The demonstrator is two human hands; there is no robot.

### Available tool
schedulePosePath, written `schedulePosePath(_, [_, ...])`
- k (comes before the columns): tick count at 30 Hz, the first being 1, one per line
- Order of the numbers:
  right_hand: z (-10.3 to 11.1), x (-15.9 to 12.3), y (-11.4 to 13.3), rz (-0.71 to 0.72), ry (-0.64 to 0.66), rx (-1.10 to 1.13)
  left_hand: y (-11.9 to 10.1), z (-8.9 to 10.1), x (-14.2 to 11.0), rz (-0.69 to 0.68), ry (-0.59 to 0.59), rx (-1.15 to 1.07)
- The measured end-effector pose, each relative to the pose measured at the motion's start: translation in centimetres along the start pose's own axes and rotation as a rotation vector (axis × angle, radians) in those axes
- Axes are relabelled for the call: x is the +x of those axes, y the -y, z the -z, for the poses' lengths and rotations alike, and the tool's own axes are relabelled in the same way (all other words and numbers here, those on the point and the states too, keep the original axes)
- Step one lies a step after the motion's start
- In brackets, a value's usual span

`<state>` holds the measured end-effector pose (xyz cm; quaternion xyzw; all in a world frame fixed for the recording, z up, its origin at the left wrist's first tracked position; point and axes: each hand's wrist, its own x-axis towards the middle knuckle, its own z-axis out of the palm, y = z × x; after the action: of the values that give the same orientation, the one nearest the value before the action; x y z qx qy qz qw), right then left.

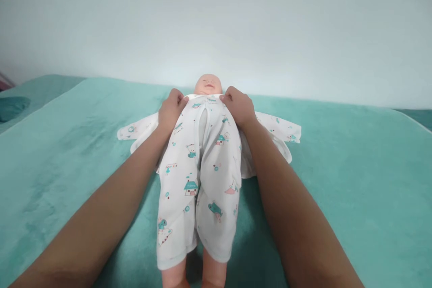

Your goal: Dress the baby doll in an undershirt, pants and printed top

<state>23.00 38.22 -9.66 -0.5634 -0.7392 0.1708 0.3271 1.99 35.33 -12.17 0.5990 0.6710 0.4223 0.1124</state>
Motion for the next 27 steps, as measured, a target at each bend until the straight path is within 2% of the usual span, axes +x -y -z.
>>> schedulePosePath(4, [-0.2,0.0,-0.4,-0.007,-0.003,0.056,0.1,0.2,-0.2,-0.016,0.026,0.008])
schedulePosePath(11, [-0.5,-0.8,-1.0,0.034,-0.018,0.194,0.6,0.2,-0.9,-0.134,0.069,-0.011])
schedulePosePath(16, [-0.6,-2.4,-0.8,0.053,-0.026,0.265,0.3,0.2,-1.3,-0.089,0.077,-0.077])
schedulePosePath(19, [-0.5,-4.0,-0.9,0.091,-0.08,0.272,0.3,0.2,-1.7,-0.128,0.061,-0.072])
schedulePosePath(21, [-0.4,-5.3,-1.0,0.119,-0.138,0.265,0.5,0.5,-2.5,-0.206,0.036,-0.056])
schedulePosePath(24, [-0.2,-7.1,-1.1,0.13,-0.247,0.245,0.8,1.4,-4.7,-0.325,-0.06,-0.017])
schedulePosePath(27, [-0.1,-8.5,-1.0,0.025,-0.318,0.204,0.7,2.7,-7.3,-0.313,-0.108,0.019])
